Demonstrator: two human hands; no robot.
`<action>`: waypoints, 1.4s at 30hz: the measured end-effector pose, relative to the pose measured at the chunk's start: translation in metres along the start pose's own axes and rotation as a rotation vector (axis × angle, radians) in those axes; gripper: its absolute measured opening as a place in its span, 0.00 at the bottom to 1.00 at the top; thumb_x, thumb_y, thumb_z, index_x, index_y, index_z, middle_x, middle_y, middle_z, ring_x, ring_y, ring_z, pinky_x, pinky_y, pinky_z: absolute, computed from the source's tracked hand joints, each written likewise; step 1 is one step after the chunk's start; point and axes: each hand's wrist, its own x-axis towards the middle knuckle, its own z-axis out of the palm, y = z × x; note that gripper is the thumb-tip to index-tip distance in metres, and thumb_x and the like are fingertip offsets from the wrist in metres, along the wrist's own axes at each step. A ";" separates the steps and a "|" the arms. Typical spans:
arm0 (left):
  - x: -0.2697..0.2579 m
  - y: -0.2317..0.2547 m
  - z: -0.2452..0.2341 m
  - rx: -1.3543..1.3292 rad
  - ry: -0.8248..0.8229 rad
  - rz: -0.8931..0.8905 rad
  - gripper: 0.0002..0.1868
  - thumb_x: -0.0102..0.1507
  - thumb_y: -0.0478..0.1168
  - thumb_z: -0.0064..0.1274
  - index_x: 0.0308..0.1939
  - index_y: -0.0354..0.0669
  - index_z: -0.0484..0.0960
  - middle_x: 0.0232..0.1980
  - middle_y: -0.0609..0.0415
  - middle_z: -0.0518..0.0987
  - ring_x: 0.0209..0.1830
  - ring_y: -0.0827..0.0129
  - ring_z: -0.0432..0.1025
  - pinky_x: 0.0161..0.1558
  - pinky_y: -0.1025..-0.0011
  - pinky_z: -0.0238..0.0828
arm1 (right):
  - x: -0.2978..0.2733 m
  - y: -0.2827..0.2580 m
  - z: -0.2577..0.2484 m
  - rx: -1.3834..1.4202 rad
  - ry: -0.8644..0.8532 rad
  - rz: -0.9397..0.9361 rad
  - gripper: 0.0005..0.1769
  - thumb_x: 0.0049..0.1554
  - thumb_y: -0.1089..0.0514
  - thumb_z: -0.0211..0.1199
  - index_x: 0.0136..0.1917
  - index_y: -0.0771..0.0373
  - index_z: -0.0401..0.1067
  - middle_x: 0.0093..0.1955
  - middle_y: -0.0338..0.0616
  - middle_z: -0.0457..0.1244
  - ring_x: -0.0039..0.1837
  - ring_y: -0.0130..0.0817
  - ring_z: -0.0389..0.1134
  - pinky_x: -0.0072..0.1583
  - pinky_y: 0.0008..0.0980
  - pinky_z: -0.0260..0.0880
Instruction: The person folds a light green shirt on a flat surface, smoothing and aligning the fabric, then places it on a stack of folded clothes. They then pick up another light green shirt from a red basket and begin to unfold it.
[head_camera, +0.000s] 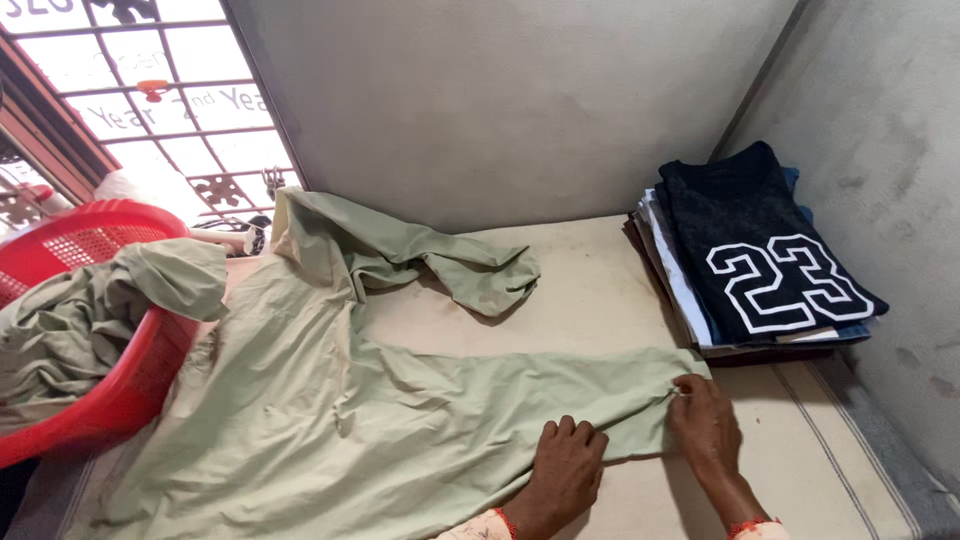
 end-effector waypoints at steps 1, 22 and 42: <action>0.003 0.001 0.005 -0.001 -0.025 -0.016 0.11 0.59 0.35 0.58 0.44 0.37 0.78 0.45 0.45 0.73 0.46 0.54 0.65 0.47 0.57 0.60 | 0.005 0.009 -0.002 -0.038 -0.002 0.039 0.24 0.59 0.46 0.61 0.66 0.55 0.72 0.64 0.46 0.66 0.66 0.44 0.67 0.63 0.45 0.71; 0.006 0.081 0.062 -0.241 0.020 -0.141 0.06 0.60 0.33 0.56 0.40 0.39 0.79 0.41 0.45 0.75 0.41 0.51 0.73 0.35 0.53 0.72 | 0.085 0.104 -0.018 0.026 -0.313 0.128 0.41 0.56 0.31 0.62 0.74 0.55 0.68 0.53 0.55 0.73 0.55 0.49 0.77 0.59 0.51 0.74; 0.001 0.082 0.056 -0.171 0.043 -0.233 0.11 0.63 0.41 0.59 0.46 0.41 0.78 0.47 0.43 0.74 0.50 0.47 0.68 0.50 0.49 0.63 | -0.025 0.026 -0.011 0.124 -0.163 -0.744 0.14 0.58 0.54 0.60 0.58 0.56 0.74 0.63 0.43 0.63 0.66 0.43 0.61 0.66 0.47 0.60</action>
